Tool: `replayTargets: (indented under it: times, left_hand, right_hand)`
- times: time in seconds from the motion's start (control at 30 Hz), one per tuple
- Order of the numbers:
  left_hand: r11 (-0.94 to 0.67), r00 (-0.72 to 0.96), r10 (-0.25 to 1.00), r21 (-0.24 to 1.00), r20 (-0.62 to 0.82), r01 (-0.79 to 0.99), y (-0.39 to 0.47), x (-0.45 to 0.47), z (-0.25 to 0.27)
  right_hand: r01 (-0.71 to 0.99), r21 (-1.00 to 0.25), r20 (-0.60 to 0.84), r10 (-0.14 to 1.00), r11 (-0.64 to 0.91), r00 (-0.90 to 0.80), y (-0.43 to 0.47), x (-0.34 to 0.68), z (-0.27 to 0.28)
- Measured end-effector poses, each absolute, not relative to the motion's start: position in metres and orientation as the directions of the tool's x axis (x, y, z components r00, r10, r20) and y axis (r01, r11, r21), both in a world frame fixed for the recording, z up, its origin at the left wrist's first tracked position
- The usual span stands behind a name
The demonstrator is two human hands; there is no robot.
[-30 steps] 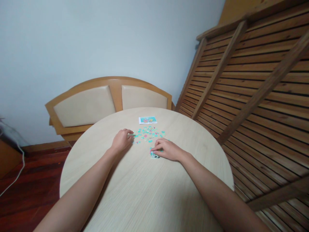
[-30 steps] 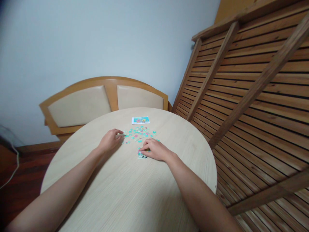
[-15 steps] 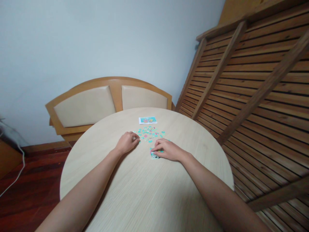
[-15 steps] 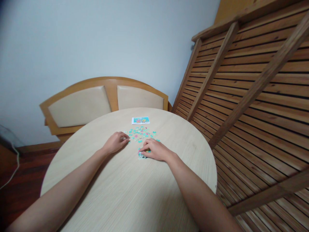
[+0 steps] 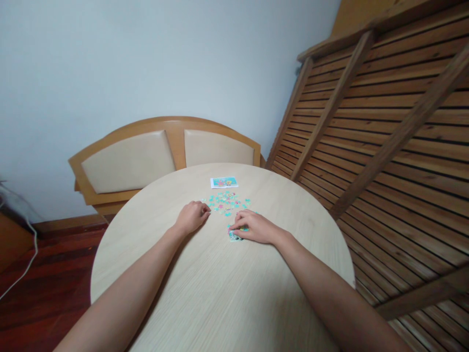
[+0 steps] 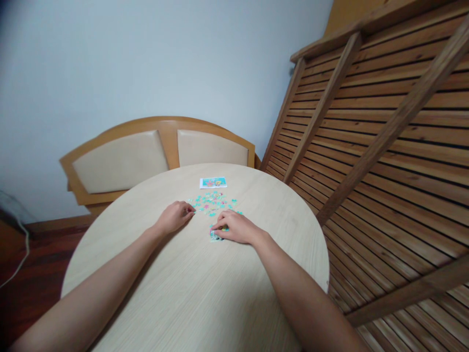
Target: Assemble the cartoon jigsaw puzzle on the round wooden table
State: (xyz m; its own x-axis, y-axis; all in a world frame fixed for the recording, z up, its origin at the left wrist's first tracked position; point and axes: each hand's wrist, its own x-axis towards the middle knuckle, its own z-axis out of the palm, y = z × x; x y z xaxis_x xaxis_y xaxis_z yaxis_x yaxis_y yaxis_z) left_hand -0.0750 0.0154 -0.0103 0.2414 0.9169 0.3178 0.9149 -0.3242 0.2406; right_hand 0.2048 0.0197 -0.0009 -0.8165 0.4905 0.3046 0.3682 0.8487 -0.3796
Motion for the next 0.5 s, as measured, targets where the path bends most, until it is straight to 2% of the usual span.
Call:
replayTargets:
  times: [0.1, 0.3, 0.5]
  left_hand:
    - [-0.344, 0.249, 0.898, 0.226, 0.363, 0.911, 0.015, -0.073, -0.012]
    - [-0.502, 0.408, 0.834, 0.205, 0.370, 0.840, 0.016, -0.060, -0.016]
    - [-0.498, 0.416, 0.841, 0.194, 0.347, 0.845, 0.014, -0.058, -0.011]
  right_hand:
    - [0.374, -0.380, 0.301, 0.496, 0.846, -0.815, 0.019, 0.205, -0.001]
    - [0.375, -0.376, 0.297, 0.494, 0.847, -0.817, 0.020, 0.206, -0.001]
    - [0.364, -0.384, 0.306, 0.489, 0.849, -0.817, 0.020, 0.206, -0.002]
